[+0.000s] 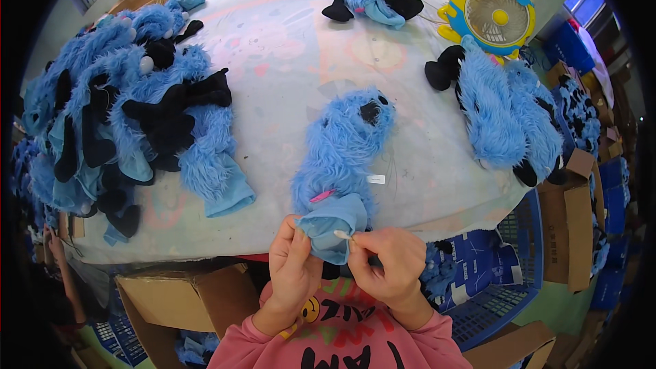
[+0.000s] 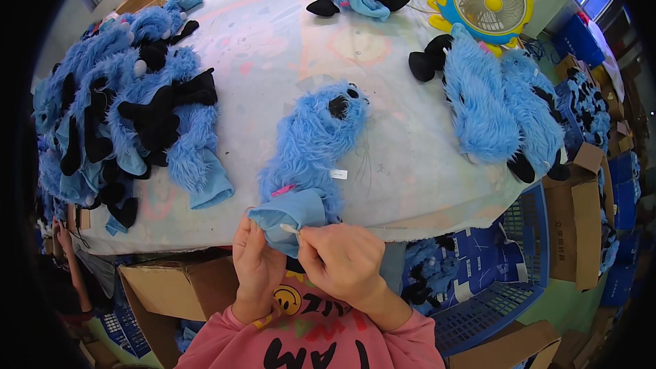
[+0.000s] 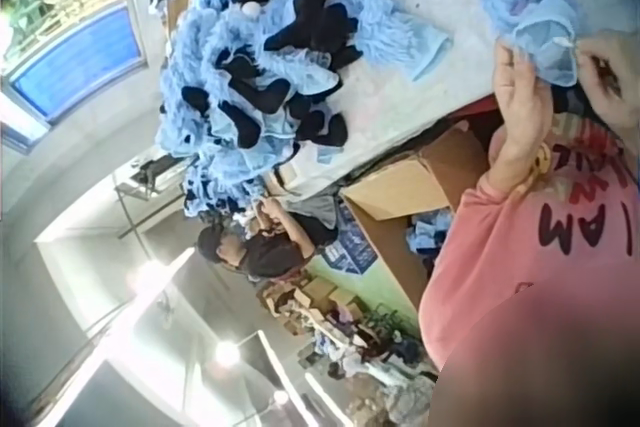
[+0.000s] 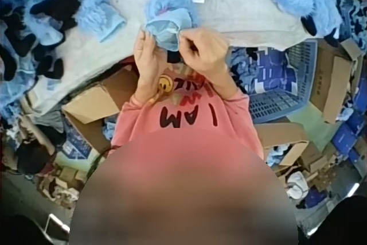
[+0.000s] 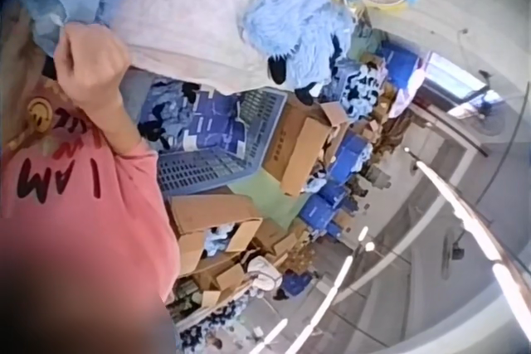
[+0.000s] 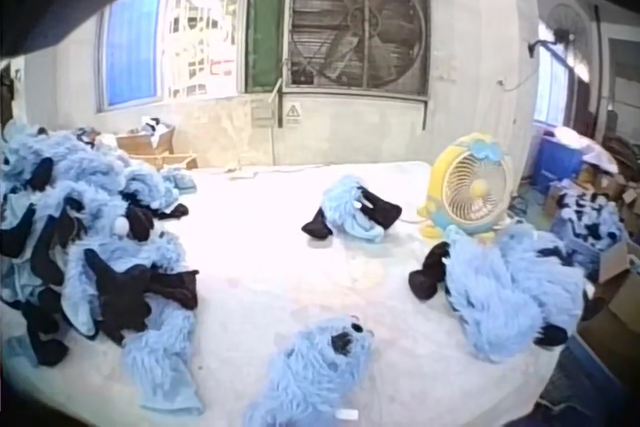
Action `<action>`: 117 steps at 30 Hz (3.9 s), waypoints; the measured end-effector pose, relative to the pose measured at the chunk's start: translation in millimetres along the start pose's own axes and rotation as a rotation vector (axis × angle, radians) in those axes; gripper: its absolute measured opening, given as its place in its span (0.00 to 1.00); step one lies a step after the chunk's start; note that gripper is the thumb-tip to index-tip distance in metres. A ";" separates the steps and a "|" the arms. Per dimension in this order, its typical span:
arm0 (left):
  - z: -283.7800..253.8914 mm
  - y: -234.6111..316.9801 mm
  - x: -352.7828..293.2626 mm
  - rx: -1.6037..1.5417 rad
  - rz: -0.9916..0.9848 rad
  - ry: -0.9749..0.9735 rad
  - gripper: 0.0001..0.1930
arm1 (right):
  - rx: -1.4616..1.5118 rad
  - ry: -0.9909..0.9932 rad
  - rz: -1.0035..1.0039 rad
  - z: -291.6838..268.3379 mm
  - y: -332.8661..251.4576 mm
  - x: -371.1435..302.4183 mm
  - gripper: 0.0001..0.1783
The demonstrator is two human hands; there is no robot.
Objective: Assembling blue plush toys by attaching eyes and checking the fabric.
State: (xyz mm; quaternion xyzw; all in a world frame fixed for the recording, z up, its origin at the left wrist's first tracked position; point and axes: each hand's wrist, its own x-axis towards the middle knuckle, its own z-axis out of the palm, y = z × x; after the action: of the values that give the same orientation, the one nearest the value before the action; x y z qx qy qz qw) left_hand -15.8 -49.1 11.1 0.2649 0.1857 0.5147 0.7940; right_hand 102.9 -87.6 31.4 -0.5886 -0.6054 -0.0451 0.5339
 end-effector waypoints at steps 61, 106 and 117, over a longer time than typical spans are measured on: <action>-5.4 -0.8 -3.7 0.105 0.088 -0.052 0.05 | -0.047 -0.161 -0.100 -2.2 1.1 2.0 0.08; -45.4 36.7 -15.5 1.109 0.851 -0.033 0.11 | 0.514 -0.269 0.037 14.7 11.5 -3.7 0.08; -32.5 44.9 -13.3 0.695 0.333 0.302 0.12 | 0.505 -0.300 0.331 63.5 -0.9 40.8 0.10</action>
State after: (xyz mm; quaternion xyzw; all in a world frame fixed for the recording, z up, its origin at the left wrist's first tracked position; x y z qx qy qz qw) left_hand -71.8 -39.0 13.3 0.4653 0.4175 0.5759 0.5268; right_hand 75.2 -17.3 33.4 -0.5282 -0.5654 0.2807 0.5679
